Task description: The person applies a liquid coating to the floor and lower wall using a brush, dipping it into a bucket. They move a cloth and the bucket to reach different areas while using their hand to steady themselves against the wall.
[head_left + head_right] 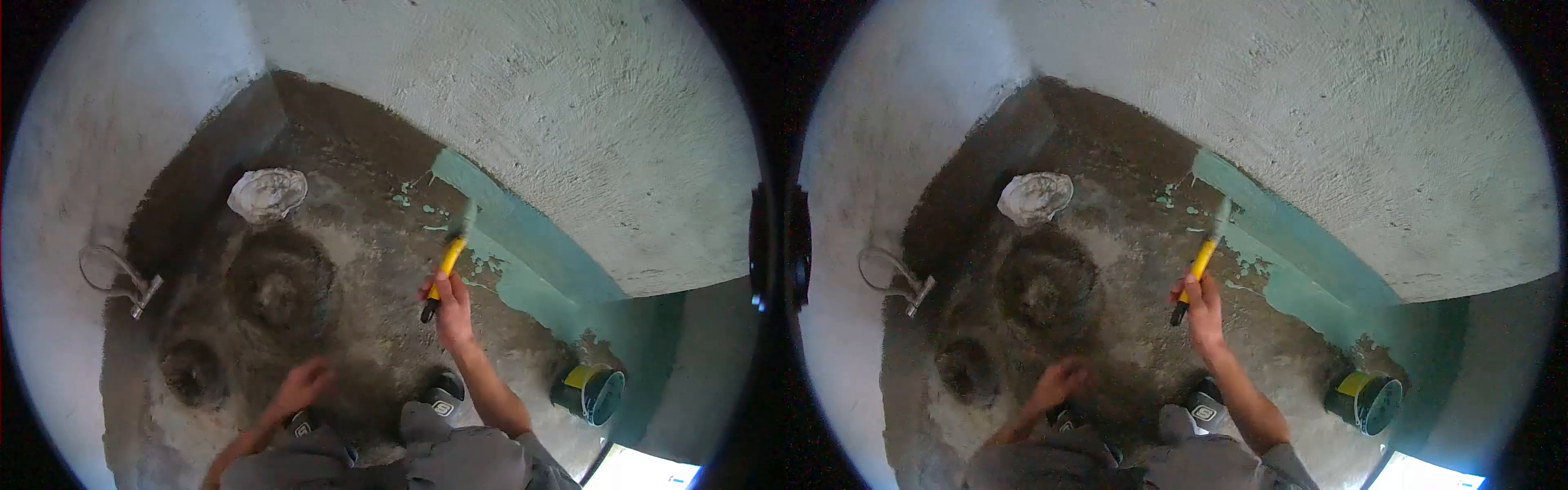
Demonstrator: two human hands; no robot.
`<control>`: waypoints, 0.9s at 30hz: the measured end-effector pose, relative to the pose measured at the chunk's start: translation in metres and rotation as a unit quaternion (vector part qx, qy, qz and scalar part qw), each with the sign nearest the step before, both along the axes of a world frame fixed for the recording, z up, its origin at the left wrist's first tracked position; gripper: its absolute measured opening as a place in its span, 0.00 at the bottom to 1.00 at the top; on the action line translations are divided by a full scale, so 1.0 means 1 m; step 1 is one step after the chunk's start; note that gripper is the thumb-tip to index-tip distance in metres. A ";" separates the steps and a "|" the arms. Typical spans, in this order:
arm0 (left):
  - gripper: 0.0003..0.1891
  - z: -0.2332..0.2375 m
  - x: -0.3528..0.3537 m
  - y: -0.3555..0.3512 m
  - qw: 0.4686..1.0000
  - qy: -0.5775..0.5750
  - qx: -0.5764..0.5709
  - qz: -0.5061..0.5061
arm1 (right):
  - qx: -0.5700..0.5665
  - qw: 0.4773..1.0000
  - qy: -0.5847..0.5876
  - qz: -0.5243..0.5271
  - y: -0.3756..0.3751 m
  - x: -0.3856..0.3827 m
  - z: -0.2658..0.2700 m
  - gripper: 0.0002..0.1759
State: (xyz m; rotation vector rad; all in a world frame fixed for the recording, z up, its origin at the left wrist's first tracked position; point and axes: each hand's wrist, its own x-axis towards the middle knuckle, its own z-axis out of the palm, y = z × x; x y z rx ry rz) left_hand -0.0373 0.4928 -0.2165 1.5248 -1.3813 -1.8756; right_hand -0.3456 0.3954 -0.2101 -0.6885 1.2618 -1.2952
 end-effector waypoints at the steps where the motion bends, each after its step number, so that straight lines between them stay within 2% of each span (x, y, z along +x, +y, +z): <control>1: 0.14 0.005 -0.015 -0.030 0.998 0.044 -0.036 -0.011 | 0.002 1.000 0.013 0.014 0.000 0.012 0.007 0.15; 2: 0.15 0.014 -0.038 -0.056 0.989 0.142 -0.029 0.014 | 0.004 0.999 0.025 0.029 0.001 0.024 0.012 0.16; 3: 0.18 0.020 -0.065 -0.075 0.983 0.182 -0.022 0.027 | 0.012 1.000 0.010 0.024 0.001 0.033 0.016 0.17; 5: 0.20 0.066 -0.110 -0.106 0.978 0.197 0.059 0.023 | 0.026 0.999 -0.022 0.018 0.001 0.047 0.025 0.18; 7: 0.21 0.063 -0.137 -0.121 0.973 0.134 -0.186 -0.008 | 0.035 0.997 -0.056 0.035 -0.006 0.051 0.039 0.19; 11: 0.19 0.072 -0.142 -0.131 0.974 0.110 -0.200 0.001 | 0.077 0.992 -0.085 0.045 -0.018 0.043 0.065 0.21; 13: 0.18 0.071 -0.142 -0.140 0.973 0.107 -0.205 -0.012 | 0.079 0.993 -0.049 0.070 -0.018 0.039 0.073 0.22; 14: 0.17 0.078 -0.141 -0.143 0.982 0.130 -0.139 -0.006 | 0.078 0.993 -0.030 0.082 -0.018 0.036 0.075 0.23; 16: 0.15 0.095 -0.141 -0.148 0.985 0.174 -0.005 0.005 | 0.052 0.981 0.153 0.103 -0.017 0.019 0.074 0.21; 17: 0.14 0.090 -0.145 -0.151 0.981 0.192 0.009 0.014 | 0.040 0.963 0.243 0.112 -0.016 0.009 0.074 0.20; 18: 0.14 0.085 -0.149 -0.154 0.977 0.209 0.023 0.021 | -0.049 0.893 0.430 0.124 -0.017 -0.001 0.077 0.20; 19: 0.13 0.079 -0.152 -0.156 0.973 0.226 0.036 0.027 | -0.135 0.781 0.595 0.129 -0.018 -0.011 0.080 0.21; 20: 0.13 0.076 -0.153 -0.157 0.965 0.256 0.049 0.026 | -0.212 0.632 0.735 0.128 -0.021 -0.019 0.083 0.22; 23: 0.12 0.064 -0.159 -0.158 0.935 0.344 0.076 0.030 | -0.280 0.505 0.777 0.250 -0.038 -0.035 0.085 0.28; 26: 0.13 0.048 -0.162 -0.151 0.913 0.398 0.087 0.030 | -0.306 0.445 0.784 0.306 -0.060 -0.032 0.083 0.23; 27: 0.13 0.043 -0.161 -0.150 0.907 0.410 0.088 0.031 | -0.314 0.441 0.777 0.322 -0.068 -0.030 0.083 0.21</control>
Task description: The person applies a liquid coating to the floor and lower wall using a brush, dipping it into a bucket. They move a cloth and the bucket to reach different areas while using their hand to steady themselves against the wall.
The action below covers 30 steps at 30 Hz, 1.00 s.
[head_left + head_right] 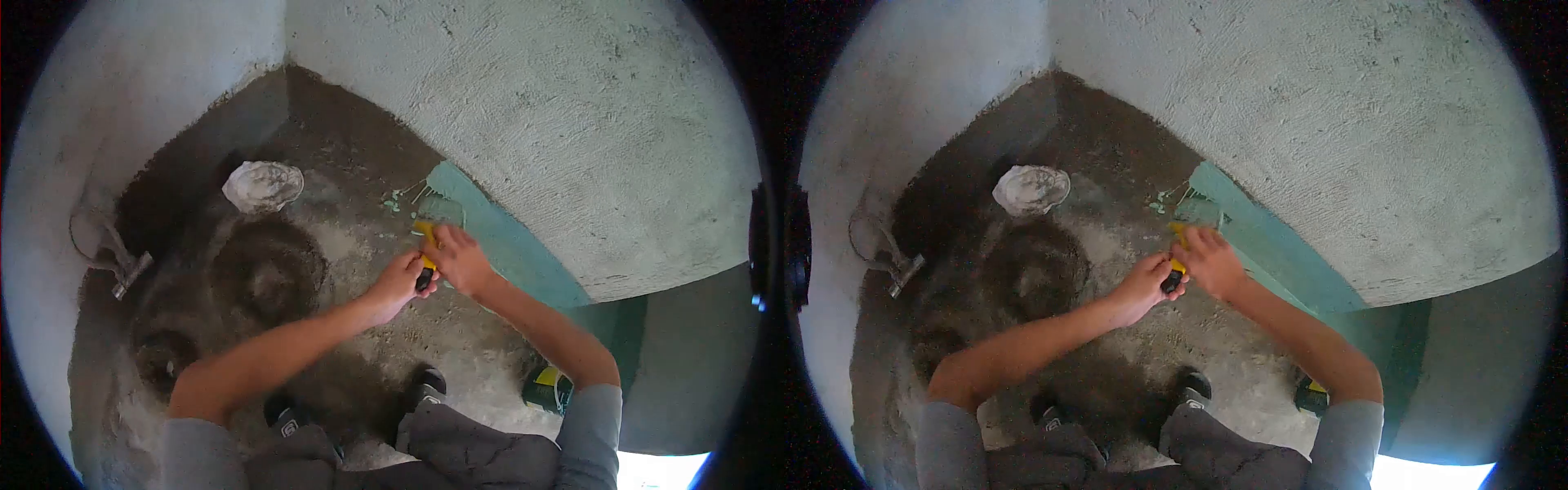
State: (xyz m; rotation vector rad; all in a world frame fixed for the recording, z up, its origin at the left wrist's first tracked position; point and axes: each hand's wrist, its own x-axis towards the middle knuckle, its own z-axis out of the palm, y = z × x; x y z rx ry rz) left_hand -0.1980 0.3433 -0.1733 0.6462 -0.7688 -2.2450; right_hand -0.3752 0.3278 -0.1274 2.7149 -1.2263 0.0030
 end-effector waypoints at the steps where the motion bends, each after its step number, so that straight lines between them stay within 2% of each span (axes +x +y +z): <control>1: 0.13 -0.006 0.004 0.001 1.000 0.010 0.002 0.000 | 0.011 1.000 -0.001 0.015 -0.006 0.005 -0.002 0.18; 2: 0.13 -0.012 0.009 0.000 1.000 -0.020 0.000 -0.011 | 0.022 0.999 -0.003 0.029 -0.008 0.009 -0.007 0.16; 5: 0.14 -0.036 0.028 -0.005 0.990 -0.136 -0.017 -0.044 | -0.111 0.988 0.041 0.098 -0.020 0.016 -0.036 0.13; 7: 0.16 -0.058 0.046 -0.001 0.965 -0.248 -0.040 -0.079 | -0.124 0.985 0.088 0.086 -0.032 0.017 -0.047 0.13; 10: 0.19 -0.087 0.067 0.024 0.950 -0.299 0.000 -0.096 | -0.116 0.983 0.127 0.060 -0.048 0.014 -0.063 0.13; 14: 0.18 -0.099 0.080 0.050 0.930 -0.315 -0.036 -0.185 | -0.068 0.984 0.163 0.001 -0.068 -0.008 -0.083 0.14; 17: 0.18 -0.108 0.085 0.058 0.917 -0.316 -0.079 -0.229 | -0.094 0.990 0.105 -0.007 -0.051 -0.040 -0.093 0.19; 19: 0.18 -0.118 0.087 0.057 0.918 -0.299 -0.097 -0.244 | -0.087 0.992 0.085 -0.039 -0.031 -0.059 -0.087 0.19; 22: 0.19 -0.129 0.088 0.055 0.932 -0.277 -0.087 -0.215 | -0.052 0.991 0.086 -0.090 0.005 -0.081 -0.068 0.18; 25: 0.19 -0.108 0.083 0.046 0.915 -0.330 -0.074 -0.217 | -0.008 0.985 0.098 -0.139 0.029 -0.089 -0.048 0.17; 29: 0.18 -0.111 0.079 0.040 0.902 -0.331 -0.154 -0.231 | 0.058 0.977 0.104 -0.177 0.021 -0.067 -0.029 0.16; 30: 0.18 -0.109 0.077 0.040 0.899 -0.333 -0.162 -0.235 | 0.022 0.984 0.078 -0.161 0.010 -0.062 -0.040 0.14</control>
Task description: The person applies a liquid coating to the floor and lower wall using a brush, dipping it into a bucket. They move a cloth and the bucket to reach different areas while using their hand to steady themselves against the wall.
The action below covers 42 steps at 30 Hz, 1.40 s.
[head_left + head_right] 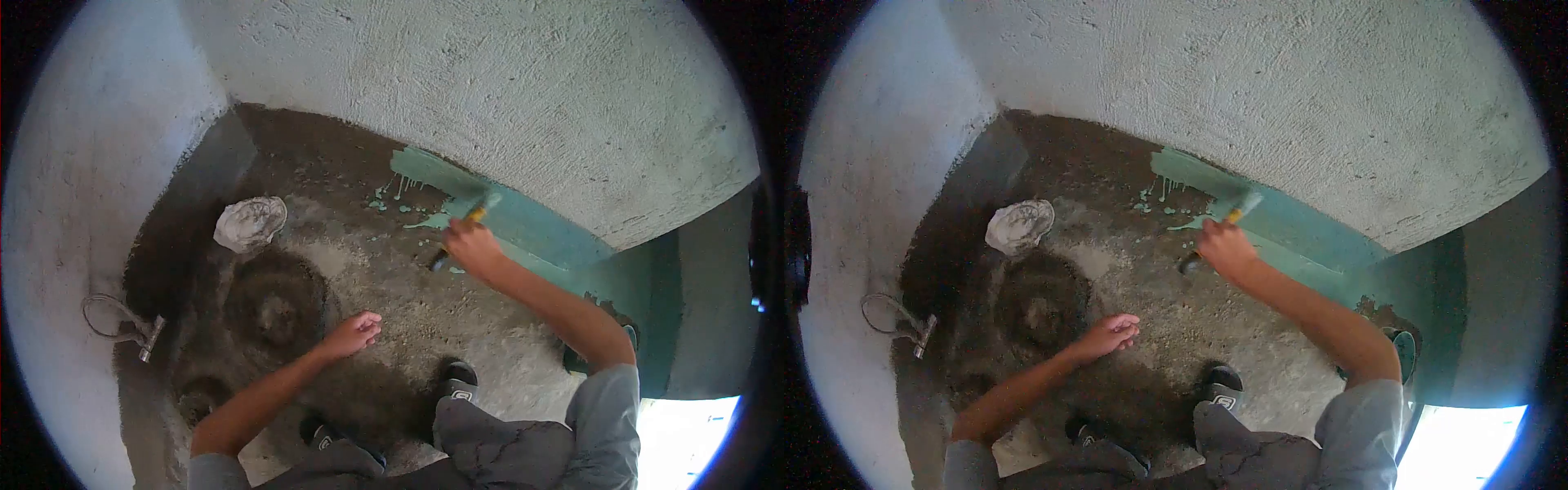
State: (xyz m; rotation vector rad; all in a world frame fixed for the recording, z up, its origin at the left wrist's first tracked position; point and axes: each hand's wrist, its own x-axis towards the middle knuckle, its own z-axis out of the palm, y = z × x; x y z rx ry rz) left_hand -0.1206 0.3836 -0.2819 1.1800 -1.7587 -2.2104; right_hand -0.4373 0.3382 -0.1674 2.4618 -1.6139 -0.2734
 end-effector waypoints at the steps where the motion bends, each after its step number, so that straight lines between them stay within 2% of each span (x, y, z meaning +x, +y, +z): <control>1: 0.18 0.002 -0.001 0.001 1.000 -0.002 -0.007 -0.007 | -0.038 0.999 -0.021 0.019 -0.014 0.007 -0.012 0.13; 5: 0.18 -0.008 0.000 0.012 1.000 0.011 -0.019 -0.002 | 0.002 0.995 -0.026 0.100 -0.085 0.057 -0.011 0.08; 7: 0.18 0.002 0.005 0.014 1.000 0.006 -0.029 -0.004 | -0.009 0.994 -0.023 0.105 -0.112 0.087 -0.013 0.11; 10: 0.18 -0.010 0.017 0.020 1.000 -0.002 0.005 0.031 | -0.078 0.983 -0.038 0.163 -0.132 0.119 -0.023 0.11; 14: 0.19 -0.010 0.026 0.021 0.999 -0.040 -0.005 0.031 | -0.115 0.963 -0.047 0.241 -0.137 0.111 -0.038 0.12; 16: 0.19 -0.008 0.025 0.018 0.999 -0.029 -0.020 0.010 | -0.146 0.955 -0.048 0.253 -0.121 0.076 -0.044 0.13; 18: 0.19 -0.005 0.021 0.016 0.999 -0.036 -0.020 -0.010 | -0.082 0.983 -0.023 0.160 -0.089 0.041 -0.039 0.13; 20: 0.19 -0.007 0.014 0.017 0.999 -0.026 -0.020 -0.025 | -0.099 0.982 -0.015 0.158 -0.054 0.001 -0.041 0.12; 21: 0.19 -0.013 0.010 0.016 0.999 -0.013 -0.021 -0.029 | -0.068 0.990 -0.026 0.124 -0.036 -0.014 -0.041 0.11; 25: 0.16 -0.017 -0.009 0.012 0.997 0.013 -0.062 -0.039 | -0.029 0.999 -0.026 -0.006 0.021 -0.036 -0.029 0.09; 28: 0.16 -0.017 -0.018 0.010 0.995 0.038 -0.075 -0.045 | -0.010 0.998 -0.066 -0.015 0.014 -0.015 -0.013 0.09; 31: 0.19 -0.010 -0.020 0.010 0.991 -0.008 -0.092 -0.101 | -0.047 0.996 -0.049 0.052 -0.034 0.018 -0.016 0.10; 34: 0.19 -0.007 -0.012 0.016 0.991 0.013 -0.109 -0.078 | -0.029 0.992 -0.073 0.097 -0.093 0.065 -0.026 0.12; 36: 0.18 -0.020 -0.001 0.022 0.995 0.020 -0.087 -0.032 | -0.156 0.973 -0.082 0.151 -0.112 0.095 -0.029 0.11; 38: 0.18 -0.020 0.005 0.023 0.998 -0.001 -0.068 -0.003 | -0.118 0.977 -0.076 0.159 -0.126 0.116 -0.037 0.12; 40: 0.16 -0.011 0.009 0.022 0.997 -0.053 -0.054 0.005 | -0.111 0.976 -0.088 0.164 -0.126 0.114 -0.040 0.13; 42: 0.16 -0.019 0.011 0.022 0.995 -0.039 -0.089 -0.008 | -0.134 0.970 -0.118 0.165 -0.113 0.095 -0.040 0.14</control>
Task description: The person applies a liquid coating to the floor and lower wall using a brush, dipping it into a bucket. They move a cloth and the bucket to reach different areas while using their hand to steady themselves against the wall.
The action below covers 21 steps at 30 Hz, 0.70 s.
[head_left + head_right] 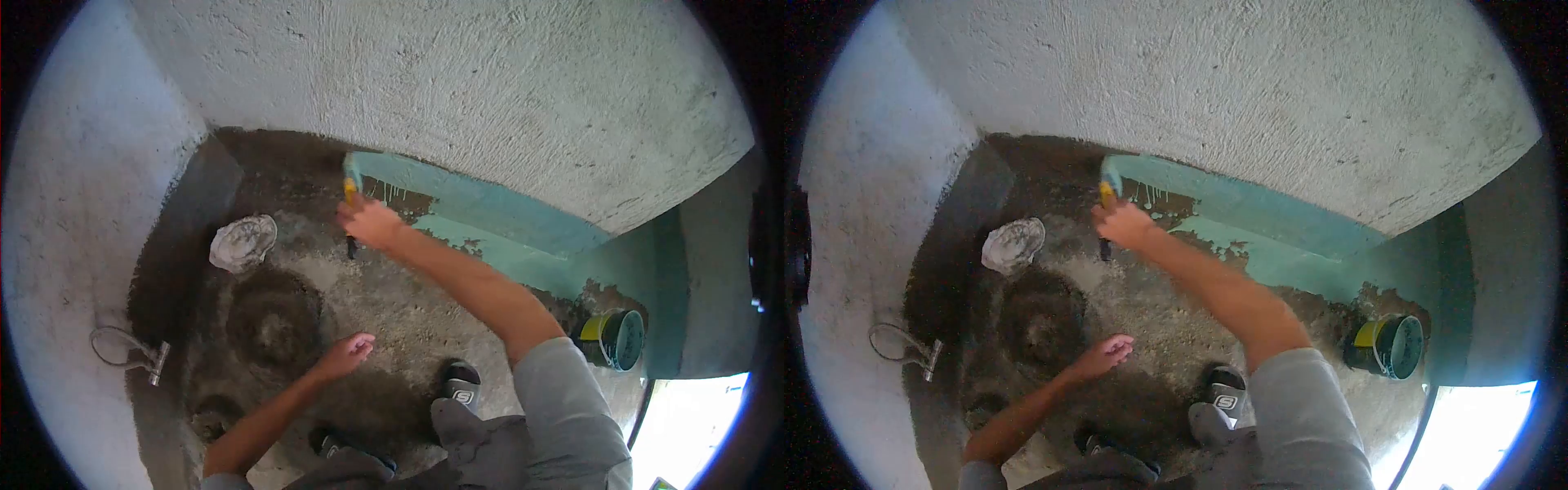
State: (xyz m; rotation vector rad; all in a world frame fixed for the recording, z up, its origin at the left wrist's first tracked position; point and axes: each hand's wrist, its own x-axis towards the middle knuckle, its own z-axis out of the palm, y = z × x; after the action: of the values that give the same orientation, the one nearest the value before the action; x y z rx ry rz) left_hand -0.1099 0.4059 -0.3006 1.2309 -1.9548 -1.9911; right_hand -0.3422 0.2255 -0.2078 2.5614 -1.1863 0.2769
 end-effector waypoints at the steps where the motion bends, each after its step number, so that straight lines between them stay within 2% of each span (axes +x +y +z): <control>1: 0.16 -0.003 0.001 0.000 1.000 0.006 -0.018 -0.010 | -0.009 1.000 -0.010 -0.006 0.008 -0.015 -0.001 0.14; 2: 0.17 -0.001 -0.001 -0.002 1.000 0.006 0.003 -0.023 | -0.018 1.000 -0.019 -0.015 0.017 -0.035 -0.003 0.14; 5: 0.18 0.004 -0.016 -0.008 0.996 0.022 0.047 -0.067 | 0.050 0.995 0.001 -0.086 0.072 -0.089 0.015 0.13; 9: 0.17 -0.025 -0.035 -0.011 0.991 0.085 0.048 -0.093 | 0.122 0.980 -0.032 -0.153 0.158 -0.141 0.041 0.15; 11: 0.17 -0.037 -0.052 -0.013 0.987 0.091 0.079 -0.104 | 0.122 0.948 -0.228 -0.188 0.197 -0.155 0.073 0.15; 12: 0.17 -0.034 -0.057 -0.012 0.986 0.071 0.107 -0.102 | 0.109 0.917 -0.320 -0.210 0.223 -0.165 0.085 0.15; 15: 0.18 -0.039 -0.073 -0.006 0.971 0.068 0.157 -0.167 | 0.006 0.837 -0.455 -0.304 0.285 -0.210 0.106 0.13; 16: 0.18 -0.033 -0.077 -0.005 0.968 0.055 0.155 -0.189 | 0.045 0.736 -0.534 -0.415 0.304 -0.214 0.126 0.14; 17: 0.18 -0.029 -0.082 -0.003 0.966 0.042 0.152 -0.204 | 0.083 0.613 -0.601 -0.506 0.328 -0.221 0.150 0.14; 18: 0.18 -0.027 -0.088 -0.001 0.963 0.038 0.146 -0.222 | 0.058 0.575 -0.615 -0.537 0.351 -0.236 0.161 0.13; 19: 0.17 -0.025 -0.092 0.003 0.960 0.033 0.143 -0.240 | -0.015 0.572 -0.650 -0.501 0.376 -0.254 0.164 0.10; 20: 0.17 -0.025 -0.097 0.006 0.956 0.027 0.139 -0.256 | -0.052 0.581 -0.602 -0.546 0.403 -0.276 0.169 0.10; 21: 0.17 -0.026 -0.101 0.008 0.954 0.018 0.146 -0.260 | -0.089 0.567 -0.597 -0.560 0.429 -0.292 0.177 0.10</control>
State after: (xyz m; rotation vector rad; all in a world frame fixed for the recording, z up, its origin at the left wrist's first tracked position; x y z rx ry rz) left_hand -0.2106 0.4143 -0.3262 0.7569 -2.1953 -2.6047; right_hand -0.6345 0.6540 -0.0305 0.6506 -2.6116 1.7230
